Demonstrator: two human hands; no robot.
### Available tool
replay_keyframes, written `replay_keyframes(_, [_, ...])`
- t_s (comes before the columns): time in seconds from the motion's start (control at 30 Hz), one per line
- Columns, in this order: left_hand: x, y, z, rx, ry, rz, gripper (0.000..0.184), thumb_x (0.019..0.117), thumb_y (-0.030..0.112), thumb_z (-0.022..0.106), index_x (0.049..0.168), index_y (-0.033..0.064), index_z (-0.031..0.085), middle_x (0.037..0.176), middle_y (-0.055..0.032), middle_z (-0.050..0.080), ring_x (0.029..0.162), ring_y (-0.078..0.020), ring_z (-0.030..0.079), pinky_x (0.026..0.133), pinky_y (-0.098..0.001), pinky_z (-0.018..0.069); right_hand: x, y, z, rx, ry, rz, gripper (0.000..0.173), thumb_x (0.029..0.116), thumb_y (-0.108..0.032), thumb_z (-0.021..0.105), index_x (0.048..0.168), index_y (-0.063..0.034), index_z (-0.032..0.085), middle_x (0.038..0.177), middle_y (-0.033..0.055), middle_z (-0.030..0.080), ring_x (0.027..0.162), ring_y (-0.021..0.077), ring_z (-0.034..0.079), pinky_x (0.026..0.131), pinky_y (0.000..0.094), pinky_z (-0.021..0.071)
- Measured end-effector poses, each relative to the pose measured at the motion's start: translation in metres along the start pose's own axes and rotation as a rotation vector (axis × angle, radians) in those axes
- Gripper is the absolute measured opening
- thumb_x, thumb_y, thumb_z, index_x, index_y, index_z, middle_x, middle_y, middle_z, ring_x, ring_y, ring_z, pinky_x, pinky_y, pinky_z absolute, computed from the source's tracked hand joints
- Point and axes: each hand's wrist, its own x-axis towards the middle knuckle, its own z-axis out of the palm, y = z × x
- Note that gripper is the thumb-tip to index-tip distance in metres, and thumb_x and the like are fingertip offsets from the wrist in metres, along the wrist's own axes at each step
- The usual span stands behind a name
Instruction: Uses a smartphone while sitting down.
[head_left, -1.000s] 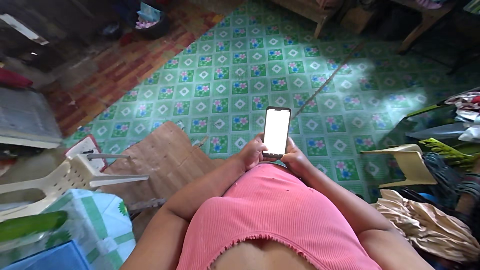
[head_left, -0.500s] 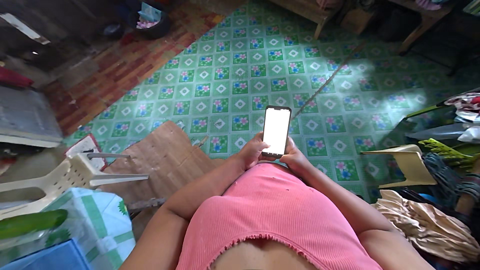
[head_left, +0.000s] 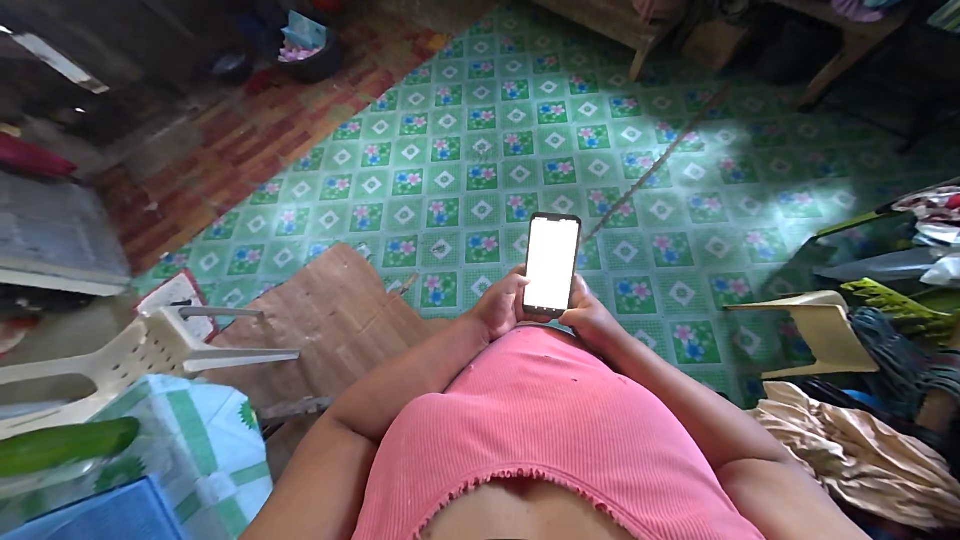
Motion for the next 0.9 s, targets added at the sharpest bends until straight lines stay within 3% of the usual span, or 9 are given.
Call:
replay_keyframes(0.1, [-0.0003, 0.0002, -0.0018, -0.016, -0.023, 0.008, 0.049, 0.1106, 0.033, 0.013, 0.150, 0.0132, 0.034, 0.124, -0.0215, 0.065, 0.104, -0.0350, 0.070, 0.084, -0.0489, 0.0602, 0.0012, 0.0018, -0.0007, 0.020, -0.008, -0.001, 0.084, 0.0704, 0.018, 0.049, 0.148, -0.0075, 0.026, 0.127, 0.0176, 0.063, 0.110, 0.0268, 0.069, 0.092, 0.0461, 0.0602])
replay_keyframes(0.23, [-0.0013, 0.0008, -0.0048, -0.001, -0.069, 0.010, 0.061, 0.1095, 0.043, 0.008, 0.146, 0.0087, 0.042, 0.126, -0.0209, 0.065, 0.107, -0.0338, 0.069, 0.087, -0.0484, 0.0596, 0.0025, 0.0023, 0.0001, 0.013, -0.008, 0.004, 0.085, 0.0693, 0.019, 0.048, 0.147, -0.0077, 0.026, 0.128, 0.0170, 0.063, 0.111, 0.0263, 0.069, 0.092, 0.0449, 0.0599])
replay_keyframes(0.43, [-0.0013, -0.0001, -0.0048, -0.018, -0.029, 0.015, 0.046, 0.1053, 0.025, 0.022, 0.150, 0.0156, 0.031, 0.126, -0.0208, 0.064, 0.104, -0.0347, 0.070, 0.084, -0.0490, 0.0599, 0.0025, 0.0014, 0.0015, 0.009, -0.010, -0.002, 0.084, 0.0693, 0.020, 0.046, 0.146, -0.0066, 0.027, 0.127, 0.0182, 0.063, 0.110, 0.0278, 0.069, 0.091, 0.0466, 0.0605])
replay_keyframes(0.9, [0.0005, -0.0008, -0.0042, -0.011, -0.039, 0.017, 0.047, 0.1053, 0.023, 0.016, 0.148, 0.0146, 0.033, 0.125, -0.0210, 0.064, 0.105, -0.0343, 0.069, 0.085, -0.0490, 0.0589, 0.0032, 0.0012, 0.0005, 0.003, -0.015, -0.025, 0.081, 0.0705, 0.023, 0.044, 0.145, -0.0061, 0.028, 0.125, 0.0199, 0.065, 0.108, 0.0319, 0.070, 0.090, 0.0504, 0.0606])
